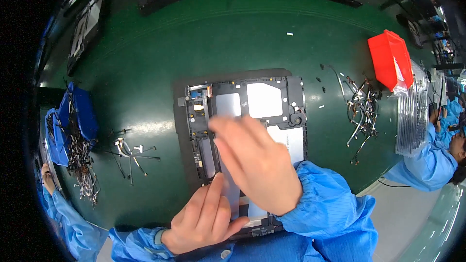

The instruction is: The person takes tablet casings from a conveyor belt, attaches ribbon cables onto them by hand, and places the assembled tablet casings back onto the conveyor belt.

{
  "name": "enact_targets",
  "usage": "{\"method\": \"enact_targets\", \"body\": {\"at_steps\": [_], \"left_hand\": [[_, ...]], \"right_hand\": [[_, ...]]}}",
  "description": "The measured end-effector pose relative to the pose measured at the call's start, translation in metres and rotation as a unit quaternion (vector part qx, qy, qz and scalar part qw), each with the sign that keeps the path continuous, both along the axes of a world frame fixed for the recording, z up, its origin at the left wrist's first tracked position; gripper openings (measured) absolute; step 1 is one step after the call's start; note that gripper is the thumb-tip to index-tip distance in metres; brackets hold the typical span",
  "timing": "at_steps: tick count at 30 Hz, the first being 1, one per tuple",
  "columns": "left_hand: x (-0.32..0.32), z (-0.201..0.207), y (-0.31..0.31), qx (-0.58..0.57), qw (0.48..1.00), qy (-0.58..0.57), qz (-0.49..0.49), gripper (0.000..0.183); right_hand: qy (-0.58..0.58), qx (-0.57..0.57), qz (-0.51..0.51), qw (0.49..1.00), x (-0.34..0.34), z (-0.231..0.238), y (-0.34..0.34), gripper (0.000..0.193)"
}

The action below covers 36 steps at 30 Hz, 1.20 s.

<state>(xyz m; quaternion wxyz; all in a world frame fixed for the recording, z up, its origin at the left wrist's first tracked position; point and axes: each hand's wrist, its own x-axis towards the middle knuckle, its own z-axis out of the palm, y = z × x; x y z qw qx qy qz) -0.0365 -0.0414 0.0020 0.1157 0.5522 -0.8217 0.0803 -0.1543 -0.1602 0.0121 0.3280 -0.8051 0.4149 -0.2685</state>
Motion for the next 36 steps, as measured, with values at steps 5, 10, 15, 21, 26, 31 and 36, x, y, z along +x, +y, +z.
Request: {"method": "enact_targets", "body": {"at_steps": [5,10,15,21,26,31,36], "left_hand": [[-0.004,0.000,0.001,-0.023,1.000,0.007,0.001,0.043],[-0.005,0.005,0.010,0.059,0.991,0.123,0.013,0.042],[0.002,0.011,0.048,0.168,0.930,0.269,0.184,0.067],[-0.006,0.024,0.035,0.110,0.865,0.461,0.164,0.062],[0.050,0.100,-0.069,0.181,0.876,0.422,0.143,0.030],[0.185,0.068,-0.198,0.107,0.890,0.198,0.397,0.046],[0.281,-0.024,-0.264,0.157,0.804,0.246,0.519,0.071]], "right_hand": [[0.131,-0.150,0.154,0.968,-0.031,0.001,0.016,0.044],[0.121,-0.121,0.093,0.981,-0.038,0.016,0.015,0.048],[0.168,-0.131,-0.064,0.975,-0.110,0.000,0.042,0.055],[-0.260,0.142,-0.087,0.951,-0.099,-0.014,0.051,0.067],[-0.469,0.220,-0.106,0.849,-0.115,0.026,0.013,0.078],[-0.441,0.174,-0.139,0.869,-0.131,0.018,0.023,0.067],[-0.435,0.227,-0.157,0.857,-0.146,0.013,0.039,0.068]]}}
